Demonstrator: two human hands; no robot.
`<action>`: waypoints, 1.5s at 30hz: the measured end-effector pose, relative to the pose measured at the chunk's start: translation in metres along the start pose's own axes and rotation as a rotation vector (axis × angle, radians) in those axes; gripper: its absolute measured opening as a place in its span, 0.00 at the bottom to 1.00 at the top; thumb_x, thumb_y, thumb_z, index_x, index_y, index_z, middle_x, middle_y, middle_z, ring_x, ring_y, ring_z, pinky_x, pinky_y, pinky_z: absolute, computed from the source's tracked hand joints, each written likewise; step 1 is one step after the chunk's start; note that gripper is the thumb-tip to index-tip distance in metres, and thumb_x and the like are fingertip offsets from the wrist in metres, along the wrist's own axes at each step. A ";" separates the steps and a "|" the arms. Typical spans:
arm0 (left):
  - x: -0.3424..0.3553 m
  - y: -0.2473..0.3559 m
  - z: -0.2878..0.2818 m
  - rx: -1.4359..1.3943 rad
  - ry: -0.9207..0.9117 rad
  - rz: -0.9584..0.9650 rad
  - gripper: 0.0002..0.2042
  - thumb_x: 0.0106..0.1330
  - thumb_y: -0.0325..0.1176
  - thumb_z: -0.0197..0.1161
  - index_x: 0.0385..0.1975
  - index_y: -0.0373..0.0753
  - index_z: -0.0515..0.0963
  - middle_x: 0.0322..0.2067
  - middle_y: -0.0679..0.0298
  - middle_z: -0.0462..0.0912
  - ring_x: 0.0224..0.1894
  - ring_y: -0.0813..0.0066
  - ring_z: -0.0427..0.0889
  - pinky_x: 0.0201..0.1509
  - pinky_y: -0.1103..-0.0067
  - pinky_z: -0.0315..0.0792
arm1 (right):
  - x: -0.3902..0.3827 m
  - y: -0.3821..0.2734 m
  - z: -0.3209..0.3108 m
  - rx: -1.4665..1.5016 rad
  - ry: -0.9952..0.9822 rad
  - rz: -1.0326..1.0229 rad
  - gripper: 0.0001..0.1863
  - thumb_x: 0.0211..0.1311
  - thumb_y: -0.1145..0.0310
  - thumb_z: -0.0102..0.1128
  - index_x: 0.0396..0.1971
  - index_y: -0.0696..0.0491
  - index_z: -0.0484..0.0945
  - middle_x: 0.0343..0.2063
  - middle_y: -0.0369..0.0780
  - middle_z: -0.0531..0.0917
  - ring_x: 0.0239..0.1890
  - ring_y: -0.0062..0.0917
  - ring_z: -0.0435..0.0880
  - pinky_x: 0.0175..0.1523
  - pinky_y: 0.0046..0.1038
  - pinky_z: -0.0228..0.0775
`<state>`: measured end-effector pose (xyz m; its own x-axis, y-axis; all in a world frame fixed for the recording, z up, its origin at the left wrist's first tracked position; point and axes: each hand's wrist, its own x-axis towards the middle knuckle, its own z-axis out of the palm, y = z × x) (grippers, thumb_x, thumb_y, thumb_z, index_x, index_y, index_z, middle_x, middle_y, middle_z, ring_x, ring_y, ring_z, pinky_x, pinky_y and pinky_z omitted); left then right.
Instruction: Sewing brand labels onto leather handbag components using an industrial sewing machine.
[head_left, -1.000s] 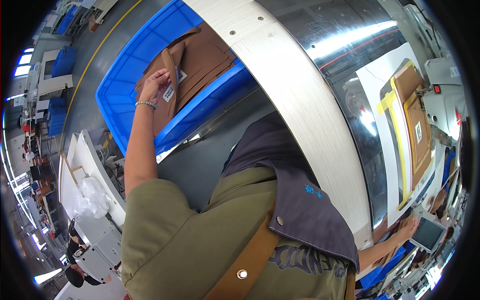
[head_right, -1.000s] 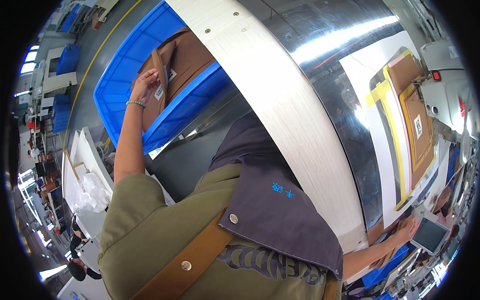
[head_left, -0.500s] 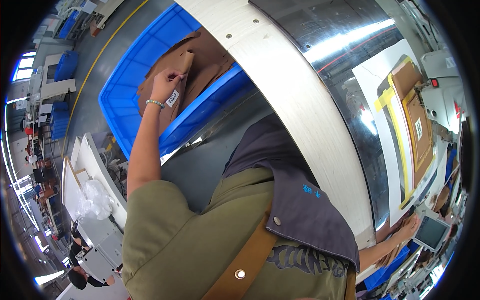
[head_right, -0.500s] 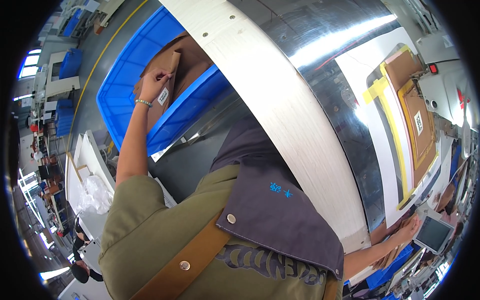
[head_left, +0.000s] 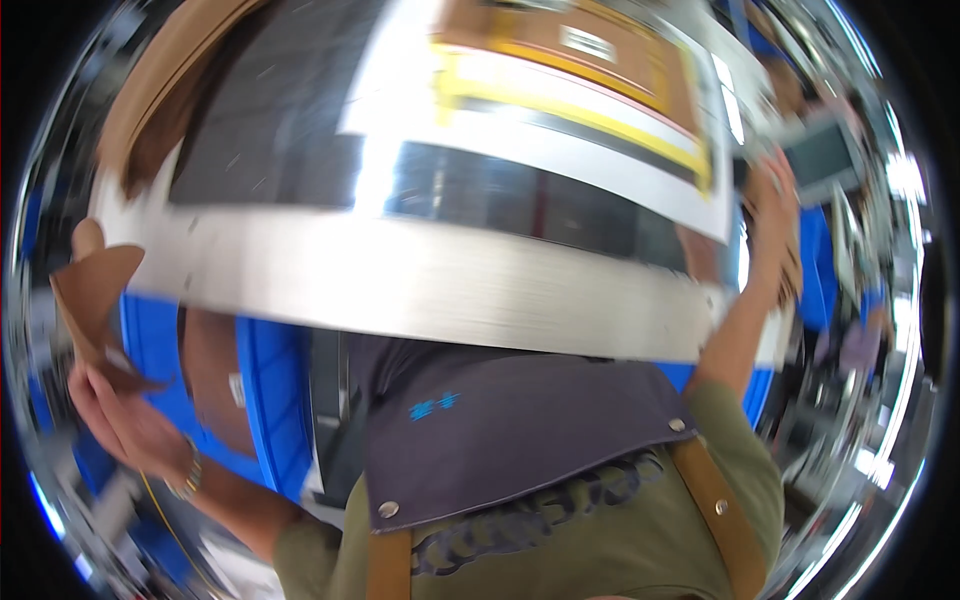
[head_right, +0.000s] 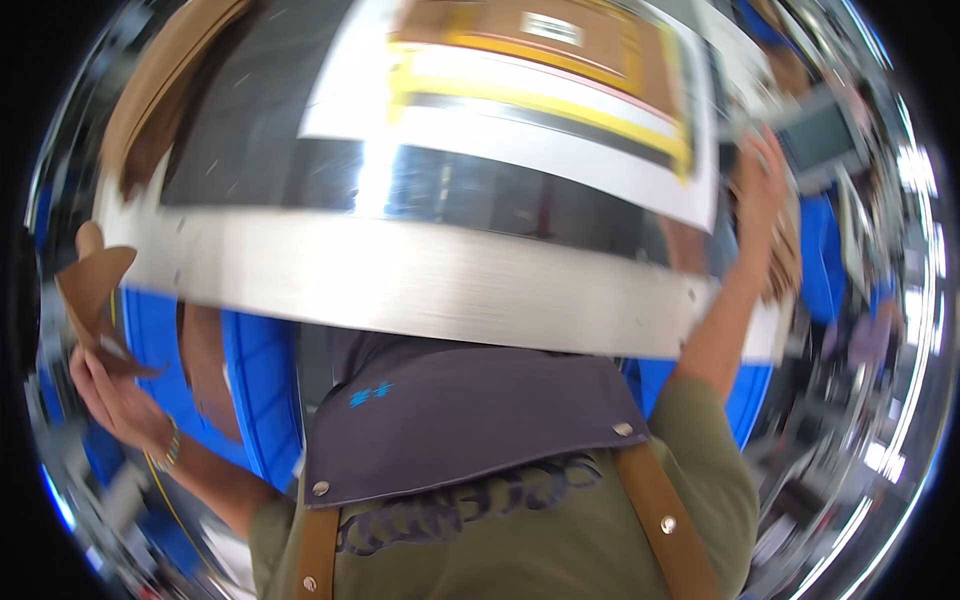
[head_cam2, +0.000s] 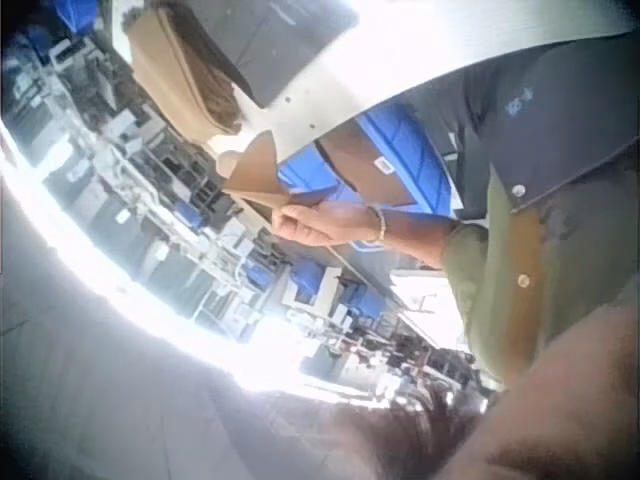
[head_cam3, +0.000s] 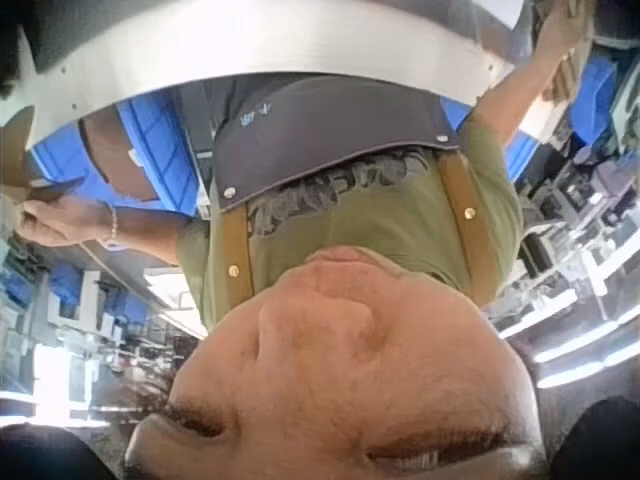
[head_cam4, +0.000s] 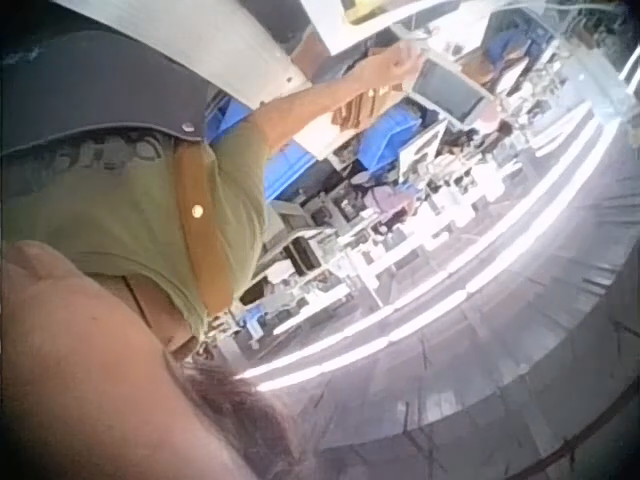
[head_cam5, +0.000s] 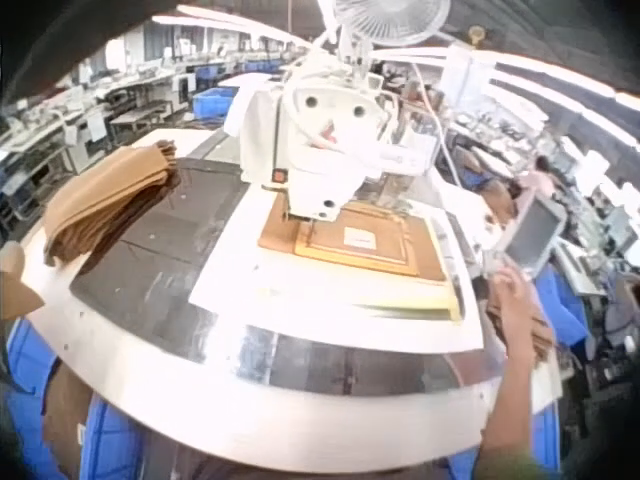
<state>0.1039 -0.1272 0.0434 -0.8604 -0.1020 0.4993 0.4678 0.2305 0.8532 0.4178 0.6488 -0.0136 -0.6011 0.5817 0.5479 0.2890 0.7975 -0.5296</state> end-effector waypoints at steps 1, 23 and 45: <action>-0.010 0.014 0.039 0.032 -0.051 0.094 0.14 0.82 0.32 0.53 0.58 0.28 0.76 0.50 0.56 0.82 0.54 0.67 0.82 0.58 0.73 0.76 | -0.001 -0.017 0.001 -0.045 0.025 -0.026 0.14 0.77 0.62 0.63 0.53 0.55 0.86 0.68 0.44 0.79 0.66 0.33 0.79 0.70 0.32 0.68; -0.079 0.065 0.341 0.303 -1.253 0.693 0.32 0.63 0.26 0.74 0.69 0.39 0.74 0.75 0.56 0.69 0.77 0.52 0.65 0.75 0.62 0.68 | -0.187 -0.014 -0.181 -0.110 0.547 0.520 0.12 0.72 0.67 0.64 0.45 0.58 0.89 0.58 0.44 0.87 0.57 0.26 0.86 0.64 0.28 0.74; -0.066 0.049 0.378 -0.006 -0.959 0.267 0.07 0.72 0.28 0.69 0.43 0.32 0.83 0.39 0.62 0.87 0.39 0.76 0.83 0.46 0.78 0.78 | 0.128 0.107 0.044 -0.841 -0.538 -0.159 0.08 0.60 0.70 0.59 0.32 0.53 0.87 0.37 0.51 0.90 0.43 0.47 0.89 0.49 0.47 0.79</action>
<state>0.1073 0.2566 -0.0048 -0.5245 0.7786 0.3445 0.6689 0.1265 0.7325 0.3392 0.8014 -0.0290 -0.8744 0.4753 0.0977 0.4831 0.8340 0.2665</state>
